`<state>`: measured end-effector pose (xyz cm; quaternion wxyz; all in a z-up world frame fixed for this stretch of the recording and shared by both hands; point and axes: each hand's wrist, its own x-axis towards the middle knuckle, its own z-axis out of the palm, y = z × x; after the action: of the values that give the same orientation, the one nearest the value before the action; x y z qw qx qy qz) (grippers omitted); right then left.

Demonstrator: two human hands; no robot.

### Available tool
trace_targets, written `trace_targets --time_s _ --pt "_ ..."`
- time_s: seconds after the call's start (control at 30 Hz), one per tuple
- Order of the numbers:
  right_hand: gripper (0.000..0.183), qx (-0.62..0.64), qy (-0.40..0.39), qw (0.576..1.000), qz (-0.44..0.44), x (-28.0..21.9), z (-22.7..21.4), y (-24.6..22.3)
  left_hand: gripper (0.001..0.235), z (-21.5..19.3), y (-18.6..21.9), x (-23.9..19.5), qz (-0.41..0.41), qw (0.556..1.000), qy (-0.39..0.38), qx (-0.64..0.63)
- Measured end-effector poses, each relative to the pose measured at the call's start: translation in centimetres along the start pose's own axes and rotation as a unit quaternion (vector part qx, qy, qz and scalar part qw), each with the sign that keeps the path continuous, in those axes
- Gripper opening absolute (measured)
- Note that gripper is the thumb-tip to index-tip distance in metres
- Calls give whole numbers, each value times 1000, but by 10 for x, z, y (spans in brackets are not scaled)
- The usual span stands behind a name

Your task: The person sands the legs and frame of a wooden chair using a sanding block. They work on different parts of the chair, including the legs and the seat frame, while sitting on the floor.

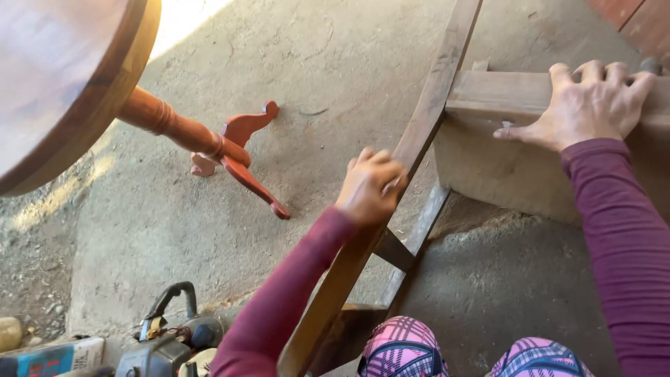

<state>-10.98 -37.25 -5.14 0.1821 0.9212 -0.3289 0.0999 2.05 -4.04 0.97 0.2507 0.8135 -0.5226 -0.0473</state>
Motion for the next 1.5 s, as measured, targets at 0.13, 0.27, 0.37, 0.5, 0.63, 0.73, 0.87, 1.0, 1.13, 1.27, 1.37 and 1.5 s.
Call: trace_targets --time_s 0.13,0.27,0.37,0.5,0.63,0.73,0.87,1.0,1.13,1.27,1.37,1.5 --pt "128 15 -5 1000 18 4 -1 3 2 42 -6 70 -12 997 79 -1" --pt "127 30 -12 999 7 5 4 5 6 33 2 35 -12 998 63 -7" --pt "127 38 -16 999 -3 10 11 0 13 3 9 -31 25 998 47 -25" --pt "130 69 -2 998 3 8 27 1 26 -1 6 -66 67 992 67 -87" --pt "131 75 3 997 0 12 30 1 19 26 -3 22 -4 1000 8 4" --pt "133 33 -5 999 17 8 20 4 21 40 0 64 -42 998 32 21" --pt "135 29 -7 1000 9 5 22 5 17 23 10 2 -24 999 41 -9" --pt "129 13 11 1000 -1 6 19 4 21 -15 15 -92 79 993 48 -73" --pt "127 1 13 1000 -3 7 17 0 8 9 -7 -53 101 991 55 -73" --pt "128 -3 -8 1000 22 5 2 1 2 34 -14 37 32 996 82 -27" --pt "129 1 10 1000 24 2 2 3 3 35 -10 44 9 997 76 -24" --pt "125 28 15 999 6 1 6 3 6 -12 14 -40 74 996 24 -48"
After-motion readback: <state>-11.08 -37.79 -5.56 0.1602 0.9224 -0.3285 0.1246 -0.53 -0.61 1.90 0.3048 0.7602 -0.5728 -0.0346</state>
